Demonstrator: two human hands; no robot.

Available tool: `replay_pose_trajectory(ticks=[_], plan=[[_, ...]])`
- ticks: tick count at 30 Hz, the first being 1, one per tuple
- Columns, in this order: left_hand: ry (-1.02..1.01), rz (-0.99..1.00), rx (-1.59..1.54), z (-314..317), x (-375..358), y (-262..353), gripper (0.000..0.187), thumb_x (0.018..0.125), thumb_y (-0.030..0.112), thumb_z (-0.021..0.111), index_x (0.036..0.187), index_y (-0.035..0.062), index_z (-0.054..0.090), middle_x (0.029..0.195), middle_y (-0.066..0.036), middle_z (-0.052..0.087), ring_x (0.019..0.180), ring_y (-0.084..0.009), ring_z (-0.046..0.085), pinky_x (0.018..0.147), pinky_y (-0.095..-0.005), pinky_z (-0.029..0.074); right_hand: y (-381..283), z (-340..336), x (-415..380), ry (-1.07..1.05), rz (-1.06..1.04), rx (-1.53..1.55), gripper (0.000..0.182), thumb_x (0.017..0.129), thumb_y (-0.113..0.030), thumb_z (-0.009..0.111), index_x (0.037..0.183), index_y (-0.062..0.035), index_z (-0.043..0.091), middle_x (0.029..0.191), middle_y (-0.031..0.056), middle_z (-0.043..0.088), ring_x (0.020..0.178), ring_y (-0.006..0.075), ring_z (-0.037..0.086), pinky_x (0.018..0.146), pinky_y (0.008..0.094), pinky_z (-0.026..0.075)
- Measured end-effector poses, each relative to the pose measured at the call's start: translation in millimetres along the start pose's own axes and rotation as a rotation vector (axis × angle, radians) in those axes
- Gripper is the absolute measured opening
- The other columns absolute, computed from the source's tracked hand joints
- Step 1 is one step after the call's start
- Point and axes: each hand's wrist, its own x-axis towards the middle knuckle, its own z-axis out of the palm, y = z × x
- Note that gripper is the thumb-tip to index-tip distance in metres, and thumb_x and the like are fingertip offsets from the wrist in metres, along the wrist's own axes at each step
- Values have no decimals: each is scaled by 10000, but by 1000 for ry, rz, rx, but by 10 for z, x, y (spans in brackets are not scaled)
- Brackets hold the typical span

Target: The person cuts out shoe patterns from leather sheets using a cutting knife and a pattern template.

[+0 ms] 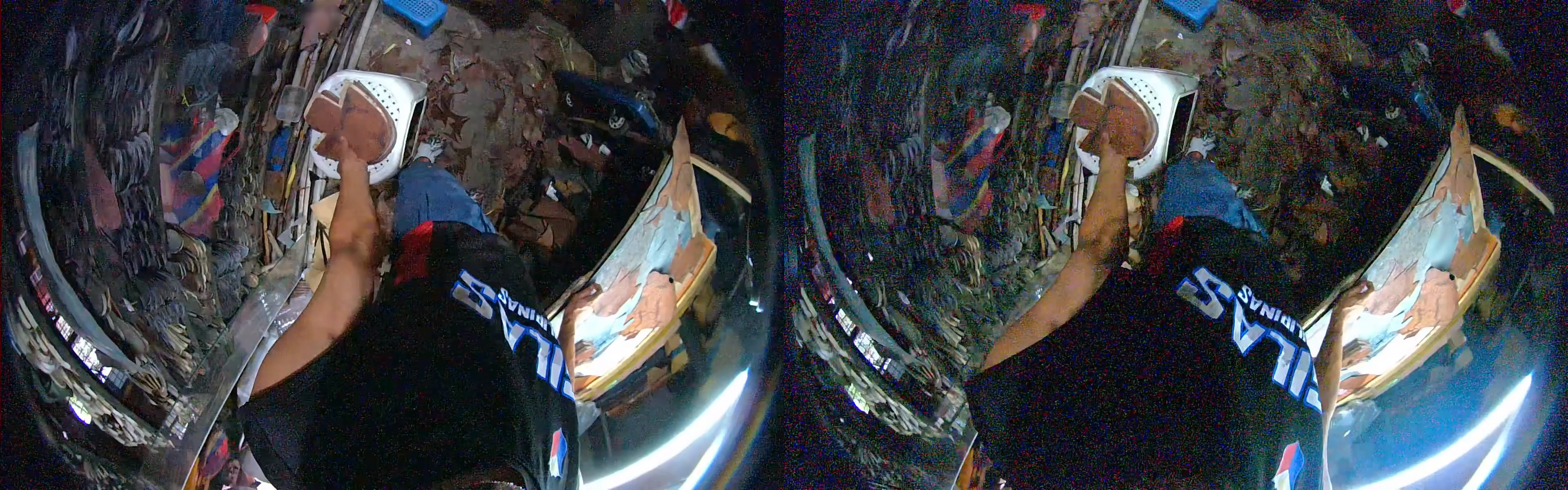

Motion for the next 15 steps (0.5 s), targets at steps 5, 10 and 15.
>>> replay_pose_trajectory(ticks=[5, 10, 15], plan=[[70, -116, 72, 341, -235, 197, 770, 851, 563, 633, 1432, 121, 389, 1437, -123, 444, 1271, -342, 465, 1038, -535, 411, -264, -207, -72, -68, -8, -38, 244, 1009, -245, 373, 1190, -127, 485, 899, 230, 649, 764, 411, 628, 629, 509, 460], [154, -129, 161, 629, -553, 423, 807, 819, 573, 675, 1425, 125, 386, 1399, -136, 477, 1208, -340, 527, 954, -553, 485, -233, -213, -78, -40, -71, 20, 265, 1014, -294, 365, 1192, -138, 485, 867, 220, 648, 728, 422, 624, 611, 505, 465], [-2, -185, 236, 600, -550, 542, 701, 798, 558, 701, 1287, 91, 513, 1201, -85, 613, 938, -209, 627, 622, -321, 533, -325, -245, -71, -84, 67, -41, 270, 1008, -349, 408, 1207, -187, 490, 805, 206, 648, 643, 378, 617, 563, 473, 475]])
